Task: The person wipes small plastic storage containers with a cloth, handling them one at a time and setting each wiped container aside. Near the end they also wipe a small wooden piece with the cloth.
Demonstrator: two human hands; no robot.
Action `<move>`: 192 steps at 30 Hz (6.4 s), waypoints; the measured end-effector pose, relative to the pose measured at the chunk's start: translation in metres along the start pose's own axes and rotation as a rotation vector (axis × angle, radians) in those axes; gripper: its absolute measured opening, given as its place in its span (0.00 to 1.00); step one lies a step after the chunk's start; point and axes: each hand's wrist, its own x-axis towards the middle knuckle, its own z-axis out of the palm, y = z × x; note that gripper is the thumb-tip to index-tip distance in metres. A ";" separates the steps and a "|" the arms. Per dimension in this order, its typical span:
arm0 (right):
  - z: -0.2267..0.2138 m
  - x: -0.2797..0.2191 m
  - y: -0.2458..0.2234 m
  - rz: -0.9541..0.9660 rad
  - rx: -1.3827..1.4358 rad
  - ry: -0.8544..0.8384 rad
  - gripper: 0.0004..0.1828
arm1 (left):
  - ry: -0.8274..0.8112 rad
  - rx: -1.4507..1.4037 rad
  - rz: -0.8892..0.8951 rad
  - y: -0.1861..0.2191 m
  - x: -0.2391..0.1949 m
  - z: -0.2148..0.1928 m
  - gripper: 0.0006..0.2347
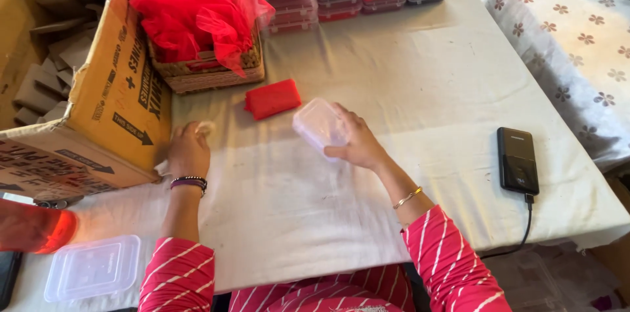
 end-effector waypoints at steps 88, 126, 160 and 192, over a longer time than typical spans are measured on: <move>0.008 -0.008 -0.060 0.000 0.579 -0.001 0.47 | -0.136 -1.691 -0.153 0.178 -0.020 0.055 0.18; -0.027 0.001 -0.010 -0.041 0.192 0.316 0.13 | -0.692 -1.258 -0.141 0.201 -0.032 0.010 0.20; -0.009 0.001 -0.025 -0.056 1.175 0.389 0.17 | -0.284 -1.231 0.152 0.230 -0.061 0.034 0.32; -0.004 0.003 -0.053 -0.114 -0.184 0.506 0.16 | -0.299 -1.144 0.064 0.231 -0.060 0.004 0.30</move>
